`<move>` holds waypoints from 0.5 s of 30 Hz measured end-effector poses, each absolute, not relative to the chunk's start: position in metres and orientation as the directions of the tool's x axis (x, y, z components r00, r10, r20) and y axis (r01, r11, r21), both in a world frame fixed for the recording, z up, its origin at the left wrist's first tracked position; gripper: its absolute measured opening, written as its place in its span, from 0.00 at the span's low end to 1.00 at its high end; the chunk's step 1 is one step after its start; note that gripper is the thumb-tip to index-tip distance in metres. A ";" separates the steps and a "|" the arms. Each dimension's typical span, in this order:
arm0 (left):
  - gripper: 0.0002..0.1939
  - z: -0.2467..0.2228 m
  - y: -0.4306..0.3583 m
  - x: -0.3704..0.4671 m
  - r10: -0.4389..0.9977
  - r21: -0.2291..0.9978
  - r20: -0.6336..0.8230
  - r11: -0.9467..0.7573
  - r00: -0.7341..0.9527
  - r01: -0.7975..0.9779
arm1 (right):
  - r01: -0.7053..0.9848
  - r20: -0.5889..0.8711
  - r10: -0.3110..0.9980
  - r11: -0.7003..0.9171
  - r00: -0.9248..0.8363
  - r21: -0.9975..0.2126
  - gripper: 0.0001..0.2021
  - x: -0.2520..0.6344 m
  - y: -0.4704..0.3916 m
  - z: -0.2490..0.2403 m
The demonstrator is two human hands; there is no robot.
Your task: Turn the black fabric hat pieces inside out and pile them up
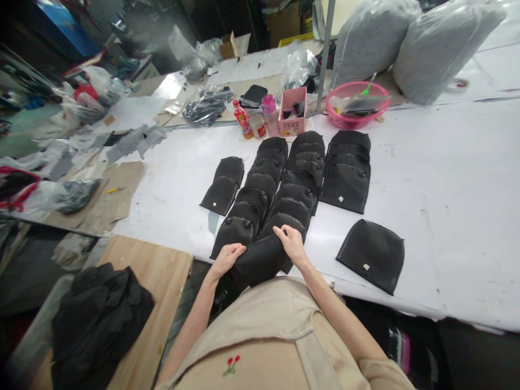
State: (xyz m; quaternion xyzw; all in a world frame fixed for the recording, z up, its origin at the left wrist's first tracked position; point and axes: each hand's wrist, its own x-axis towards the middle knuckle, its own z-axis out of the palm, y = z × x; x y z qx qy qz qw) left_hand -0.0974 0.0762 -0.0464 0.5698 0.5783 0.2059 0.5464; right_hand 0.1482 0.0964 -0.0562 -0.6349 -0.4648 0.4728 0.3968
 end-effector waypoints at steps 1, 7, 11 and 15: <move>0.27 -0.047 0.077 -0.100 0.886 0.855 -0.397 0.262 0.240 0.448 | 0.226 -0.222 0.967 -0.245 0.125 -0.943 0.27 0.150 0.097 -0.057; 0.20 -0.029 0.095 -0.083 0.951 0.806 -0.228 0.065 0.208 0.588 | 0.312 -0.133 0.987 -0.155 0.090 -0.938 0.27 0.143 0.102 -0.050; 0.13 -0.011 0.111 -0.042 0.891 0.824 -0.061 -0.209 0.451 0.526 | 0.301 -0.095 0.995 -0.085 -0.019 -0.950 0.27 0.131 0.106 -0.039; 0.22 -0.011 0.119 -0.041 0.873 0.846 -0.116 -0.163 0.474 0.508 | 0.248 -0.108 0.992 -0.121 0.067 -0.961 0.26 0.142 0.113 -0.036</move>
